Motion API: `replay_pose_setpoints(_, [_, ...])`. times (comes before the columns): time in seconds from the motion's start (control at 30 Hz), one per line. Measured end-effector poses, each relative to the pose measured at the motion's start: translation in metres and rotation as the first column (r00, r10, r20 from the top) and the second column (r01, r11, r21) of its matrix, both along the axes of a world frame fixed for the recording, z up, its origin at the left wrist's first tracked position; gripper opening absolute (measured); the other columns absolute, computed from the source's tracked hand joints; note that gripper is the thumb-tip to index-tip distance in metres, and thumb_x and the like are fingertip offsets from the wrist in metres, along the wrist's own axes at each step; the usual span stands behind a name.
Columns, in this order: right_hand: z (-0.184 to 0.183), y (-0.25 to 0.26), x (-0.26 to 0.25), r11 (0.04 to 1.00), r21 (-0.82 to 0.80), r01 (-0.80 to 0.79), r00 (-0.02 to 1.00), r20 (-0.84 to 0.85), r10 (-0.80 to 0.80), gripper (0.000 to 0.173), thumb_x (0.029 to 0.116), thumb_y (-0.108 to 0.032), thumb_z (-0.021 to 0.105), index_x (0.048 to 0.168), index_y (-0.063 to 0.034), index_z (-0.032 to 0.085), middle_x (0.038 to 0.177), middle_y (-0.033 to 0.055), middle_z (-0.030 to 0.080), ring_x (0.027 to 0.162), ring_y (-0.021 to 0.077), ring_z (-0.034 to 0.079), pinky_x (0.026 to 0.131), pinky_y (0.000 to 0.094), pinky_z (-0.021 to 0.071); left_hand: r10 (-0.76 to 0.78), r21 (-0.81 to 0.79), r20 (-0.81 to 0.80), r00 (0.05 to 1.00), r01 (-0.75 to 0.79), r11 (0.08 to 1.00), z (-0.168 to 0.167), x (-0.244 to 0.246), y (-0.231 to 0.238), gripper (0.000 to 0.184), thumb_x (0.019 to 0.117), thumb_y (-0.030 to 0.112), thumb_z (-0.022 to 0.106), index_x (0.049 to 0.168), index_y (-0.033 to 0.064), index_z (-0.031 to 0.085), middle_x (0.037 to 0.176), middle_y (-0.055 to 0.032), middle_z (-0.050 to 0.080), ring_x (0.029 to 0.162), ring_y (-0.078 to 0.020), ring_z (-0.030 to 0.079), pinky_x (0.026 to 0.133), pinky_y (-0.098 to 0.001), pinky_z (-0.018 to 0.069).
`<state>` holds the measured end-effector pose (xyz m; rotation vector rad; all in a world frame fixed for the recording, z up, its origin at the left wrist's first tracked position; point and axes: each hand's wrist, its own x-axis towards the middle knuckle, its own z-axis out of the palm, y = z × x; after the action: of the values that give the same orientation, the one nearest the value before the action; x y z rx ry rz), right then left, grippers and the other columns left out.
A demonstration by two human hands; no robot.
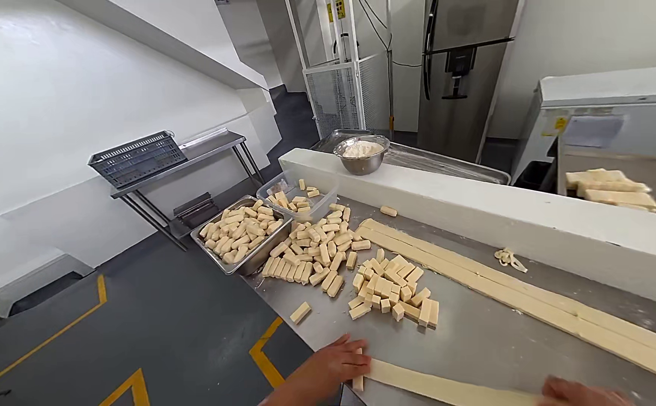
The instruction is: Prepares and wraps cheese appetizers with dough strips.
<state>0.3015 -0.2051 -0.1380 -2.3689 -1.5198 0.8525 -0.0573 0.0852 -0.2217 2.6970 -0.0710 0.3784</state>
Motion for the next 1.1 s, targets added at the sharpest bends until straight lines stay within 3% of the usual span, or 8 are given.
replay_pose_setpoints(0.07, [0.002,0.028,-0.029,0.969,0.237,-0.062,0.997,0.049,0.052,0.048,0.0934,-0.033,0.074,0.124,0.0038,0.070,0.133,0.0289,0.064,0.128,0.0541,0.054,0.110,0.0794,0.0228,0.042,0.004,-0.057,0.997,-0.042,0.999,0.019,0.026,-0.011,0.024,0.0931,-0.002,0.065,0.113,0.0055,0.076,0.111,-0.0112,0.075,0.119,-0.0310,0.067,0.110,-0.0561,0.0454])
replay_pose_setpoints(0.13, [0.011,0.065,-0.061,0.909,0.414,-0.059,0.984,-0.128,0.122,0.064,0.0877,-0.037,0.080,0.133,0.0045,0.064,0.139,0.0242,0.062,0.132,0.0445,0.056,0.114,0.0668,0.0333,0.239,-0.276,-0.150,0.959,-0.272,0.922,0.056,0.057,-0.038,0.028,0.0962,0.010,0.067,0.121,-0.0030,0.071,0.111,-0.0223,0.072,0.108,-0.0344,0.069,0.099,-0.0492,0.0532])
replay_pose_setpoints(0.3, [0.031,0.119,-0.083,0.925,0.378,0.032,0.708,-0.662,0.246,0.025,0.0924,-0.028,0.073,0.101,-0.0058,0.067,0.078,-0.0036,0.067,0.069,0.0052,0.063,0.065,0.0258,0.0532,0.582,-0.909,-0.223,0.782,-0.383,0.166,0.121,0.086,-0.085,0.027,0.0863,0.003,0.075,0.111,-0.0047,0.069,0.096,-0.0061,0.073,0.084,-0.0100,0.071,0.080,-0.0281,0.0602])
replay_pose_setpoints(0.37, [0.046,0.126,-0.077,0.931,0.362,-0.051,0.729,-0.624,0.283,0.032,0.0903,-0.031,0.075,0.103,-0.0032,0.065,0.092,0.0038,0.063,0.083,0.0118,0.061,0.074,0.0309,0.0526,0.601,-0.953,-0.223,0.768,-0.301,0.030,0.126,0.085,-0.095,0.023,0.0875,-0.002,0.072,0.110,-0.0055,0.066,0.093,-0.0056,0.072,0.083,-0.0105,0.070,0.080,-0.0288,0.0602])
replay_pose_setpoints(0.6, [0.055,0.129,-0.071,0.959,0.259,-0.114,0.584,-0.764,0.276,0.010,0.0963,-0.020,0.068,0.098,-0.0112,0.063,0.068,-0.0088,0.060,0.059,0.0005,0.056,0.057,0.0200,0.0469,0.599,-0.973,-0.223,0.769,-0.215,-0.086,0.132,0.081,-0.102,0.024,0.0891,-0.007,0.066,0.113,-0.0037,0.061,0.092,-0.0044,0.071,0.083,-0.0115,0.070,0.079,-0.0294,0.0605])
replay_pose_setpoints(0.77, [0.068,0.121,-0.065,0.939,0.243,-0.244,0.742,-0.576,0.342,0.023,0.1024,-0.027,0.061,0.092,-0.0073,0.063,0.069,-0.0029,0.060,0.057,0.0043,0.056,0.055,0.0236,0.0477,0.374,-0.967,-0.220,0.901,-0.150,-0.208,0.133,0.076,-0.110,0.020,0.1014,-0.003,0.047,0.119,-0.0019,0.057,0.098,-0.0033,0.072,0.088,-0.0127,0.072,0.086,-0.0323,0.0600])
replay_pose_setpoints(1.0, [0.053,0.118,-0.067,0.844,0.501,-0.190,0.729,-0.504,0.463,0.034,0.0921,-0.034,0.074,0.071,-0.0097,0.062,0.059,-0.0104,0.049,0.053,-0.0046,0.042,0.050,0.0163,0.0325,0.237,-0.964,-0.244,0.940,-0.261,0.043,0.133,0.075,-0.106,0.020,0.0923,-0.003,0.063,0.112,-0.0027,0.066,0.095,-0.0005,0.075,0.085,-0.0082,0.072,0.083,-0.0295,0.0600])
replay_pose_setpoints(1.1, [0.048,0.116,-0.057,0.861,0.487,-0.144,0.711,-0.554,0.432,0.025,0.0933,-0.030,0.073,0.080,-0.0101,0.069,0.065,-0.0104,0.058,0.057,-0.0050,0.052,0.053,0.0147,0.0423,0.258,-0.984,-0.156,0.954,-0.172,0.042,0.132,0.074,-0.105,0.045,0.0965,-0.003,0.057,0.140,-0.0081,0.048,0.105,-0.0079,0.073,0.094,-0.0166,0.072,0.089,-0.0372,0.0600])
